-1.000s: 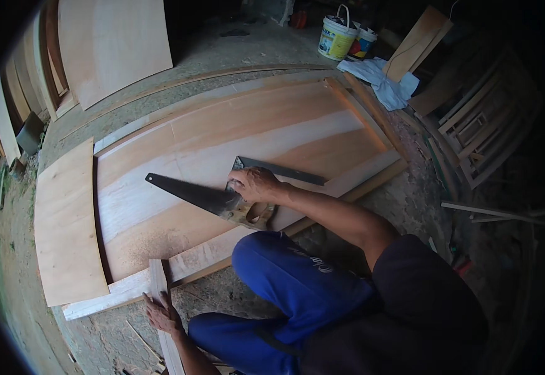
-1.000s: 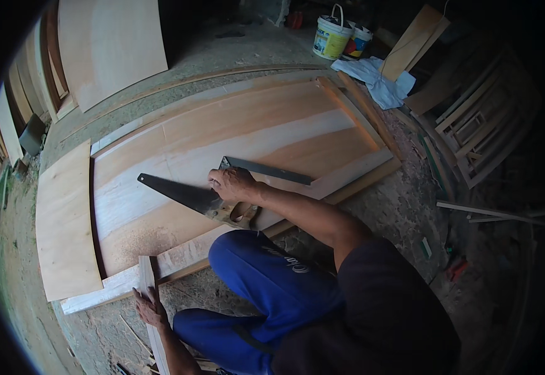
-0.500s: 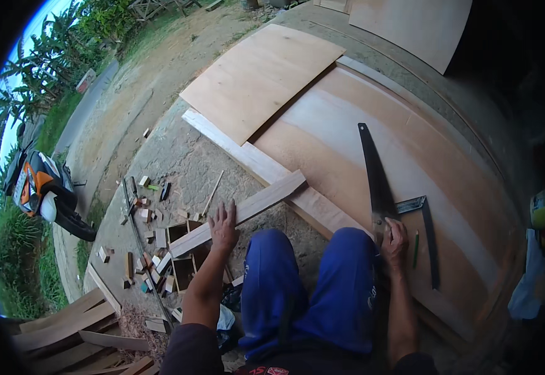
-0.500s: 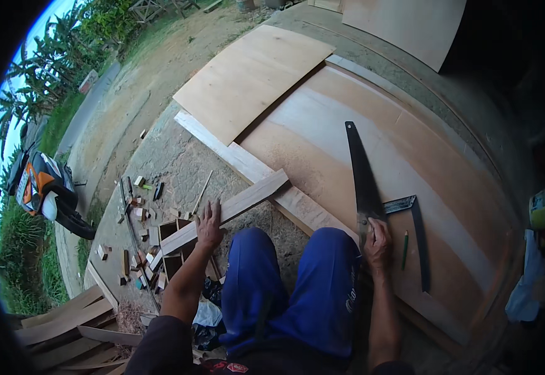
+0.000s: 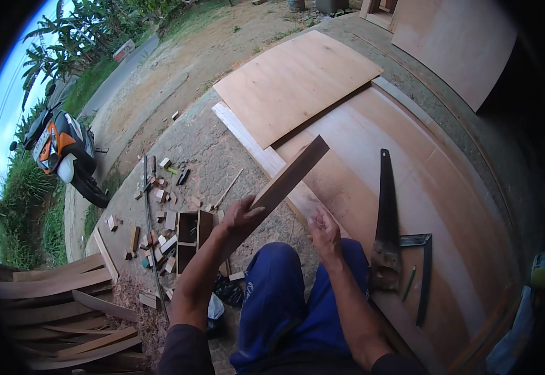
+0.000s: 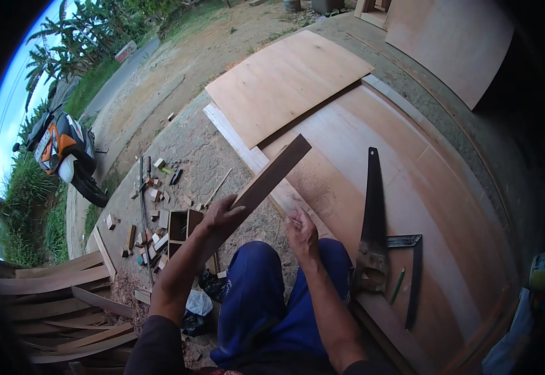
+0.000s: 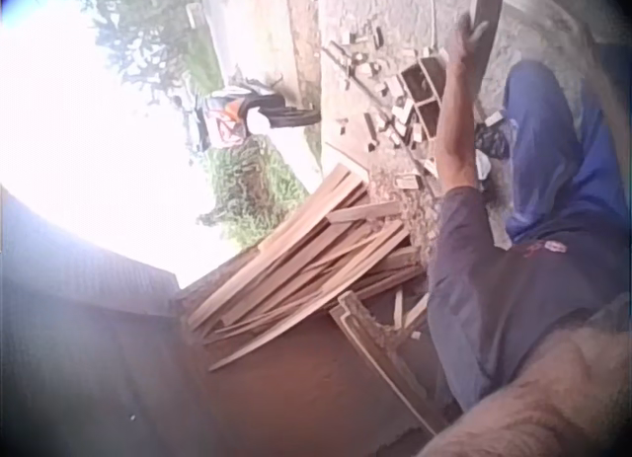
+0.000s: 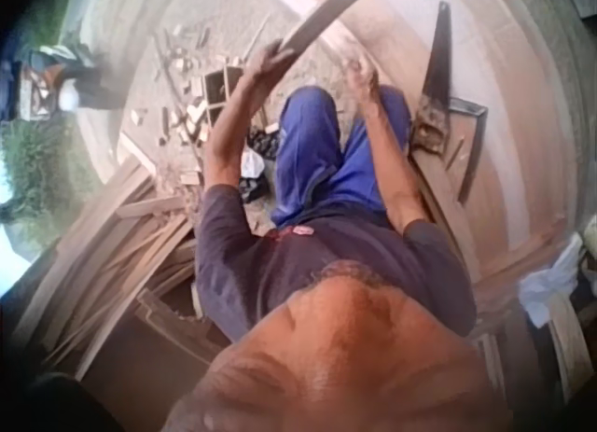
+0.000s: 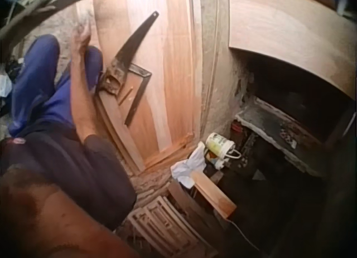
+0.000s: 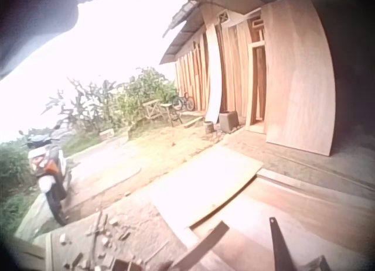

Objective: The person cuts a small wooden block with a hand saw, then positions a wooden strip onto a larger plywood sheet. They use a hammer to tap the strip into place and drive nails to secure it. Finally, they retrieve a large plywood sheet from a stack.

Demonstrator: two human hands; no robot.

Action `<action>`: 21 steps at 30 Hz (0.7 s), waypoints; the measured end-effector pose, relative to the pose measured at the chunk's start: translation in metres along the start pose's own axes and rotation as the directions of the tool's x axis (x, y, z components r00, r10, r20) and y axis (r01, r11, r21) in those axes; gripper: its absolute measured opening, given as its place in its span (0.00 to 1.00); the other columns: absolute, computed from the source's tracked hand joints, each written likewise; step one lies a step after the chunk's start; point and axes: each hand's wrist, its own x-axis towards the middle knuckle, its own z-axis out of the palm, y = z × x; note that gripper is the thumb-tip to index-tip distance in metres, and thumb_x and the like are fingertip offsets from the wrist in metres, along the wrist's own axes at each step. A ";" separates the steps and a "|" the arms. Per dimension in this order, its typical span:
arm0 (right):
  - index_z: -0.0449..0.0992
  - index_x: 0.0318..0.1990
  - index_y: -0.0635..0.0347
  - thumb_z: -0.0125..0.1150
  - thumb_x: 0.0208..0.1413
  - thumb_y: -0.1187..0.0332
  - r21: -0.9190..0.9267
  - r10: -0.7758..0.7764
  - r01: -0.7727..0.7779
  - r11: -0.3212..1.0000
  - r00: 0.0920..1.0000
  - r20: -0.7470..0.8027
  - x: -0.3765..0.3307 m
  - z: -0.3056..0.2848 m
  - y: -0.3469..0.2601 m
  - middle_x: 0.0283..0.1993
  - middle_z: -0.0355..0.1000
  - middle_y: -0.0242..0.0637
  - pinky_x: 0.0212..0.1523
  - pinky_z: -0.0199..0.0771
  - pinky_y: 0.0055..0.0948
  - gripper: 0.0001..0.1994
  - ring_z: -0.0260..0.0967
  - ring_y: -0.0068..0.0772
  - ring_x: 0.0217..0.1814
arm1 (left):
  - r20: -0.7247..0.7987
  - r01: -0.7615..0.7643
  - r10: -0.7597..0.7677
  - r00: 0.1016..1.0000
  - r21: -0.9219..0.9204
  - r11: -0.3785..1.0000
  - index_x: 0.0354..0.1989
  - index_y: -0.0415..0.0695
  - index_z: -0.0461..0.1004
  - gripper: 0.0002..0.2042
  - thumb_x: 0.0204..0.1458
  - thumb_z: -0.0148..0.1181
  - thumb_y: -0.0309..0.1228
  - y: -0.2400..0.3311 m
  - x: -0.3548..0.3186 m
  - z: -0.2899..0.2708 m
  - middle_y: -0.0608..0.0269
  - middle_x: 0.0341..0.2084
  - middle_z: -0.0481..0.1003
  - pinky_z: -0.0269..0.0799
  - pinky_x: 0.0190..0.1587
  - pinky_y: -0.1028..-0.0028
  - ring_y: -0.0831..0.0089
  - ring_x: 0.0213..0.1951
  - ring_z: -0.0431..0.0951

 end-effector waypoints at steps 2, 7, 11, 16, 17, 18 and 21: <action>0.61 0.69 0.70 0.65 0.61 0.57 0.005 0.137 -0.141 0.990 0.970 0.201 0.002 0.040 0.026 0.57 0.73 0.53 0.54 0.75 0.31 0.35 0.73 0.40 0.58 | 0.040 0.050 -0.035 0.999 -0.478 0.877 0.56 0.39 0.75 0.22 0.62 0.59 0.44 0.022 0.019 0.007 0.61 0.38 0.81 0.74 0.45 0.70 0.74 0.40 0.79; 0.51 0.71 0.57 0.69 0.57 0.68 0.330 0.061 -0.205 0.922 0.915 0.398 -0.014 0.084 0.046 0.58 0.67 0.39 0.57 0.70 0.34 0.39 0.67 0.33 0.58 | -0.159 -0.172 0.105 0.982 -0.494 0.852 0.58 0.38 0.72 0.27 0.67 0.48 0.51 0.074 0.065 0.040 0.59 0.43 0.77 0.71 0.51 0.68 0.70 0.46 0.75; 0.53 0.73 0.57 0.63 0.62 0.72 0.350 0.066 -0.134 0.927 0.977 0.201 0.009 0.045 0.039 0.65 0.64 0.40 0.63 0.67 0.37 0.34 0.65 0.36 0.64 | -0.111 -0.204 0.173 0.979 -0.428 0.881 0.71 0.43 0.61 0.32 0.67 0.47 0.52 0.064 0.030 0.022 0.43 0.67 0.65 0.58 0.71 0.63 0.55 0.69 0.63; 0.55 0.74 0.60 0.56 0.67 0.68 0.387 0.127 -0.155 0.909 0.987 0.096 0.043 0.003 0.031 0.66 0.65 0.44 0.64 0.67 0.39 0.30 0.66 0.40 0.65 | -0.497 0.170 -0.651 0.573 -0.705 0.688 0.44 0.38 0.78 0.17 0.65 0.52 0.41 -0.081 -0.109 0.041 0.63 0.28 0.77 0.72 0.30 0.74 0.77 0.27 0.77; 0.55 0.73 0.60 0.55 0.67 0.67 0.362 0.166 -0.193 0.912 0.981 0.105 0.038 0.010 0.038 0.66 0.65 0.44 0.64 0.67 0.38 0.30 0.66 0.40 0.65 | -0.611 0.377 -0.722 0.325 -0.616 0.691 0.34 0.39 0.76 0.16 0.64 0.53 0.41 -0.134 -0.162 0.073 0.64 0.23 0.75 0.70 0.25 0.74 0.76 0.21 0.75; 0.55 0.73 0.61 0.55 0.68 0.67 0.322 0.169 -0.178 0.930 0.984 0.056 0.046 0.000 0.043 0.66 0.65 0.45 0.64 0.67 0.38 0.29 0.66 0.40 0.65 | -0.363 0.326 -0.913 0.186 -0.854 0.406 0.28 0.36 0.77 0.21 0.60 0.56 0.46 -0.136 -0.179 0.105 0.58 0.21 0.77 0.74 0.26 0.68 0.68 0.20 0.78; 0.55 0.73 0.60 0.54 0.68 0.64 0.328 0.198 -0.215 0.920 0.976 0.087 0.047 0.009 0.059 0.67 0.65 0.45 0.64 0.68 0.42 0.29 0.65 0.44 0.65 | -0.032 0.261 -0.990 0.139 -0.963 0.067 0.29 0.38 0.76 0.21 0.59 0.58 0.47 -0.149 -0.231 0.186 0.55 0.22 0.77 0.70 0.18 0.68 0.66 0.19 0.78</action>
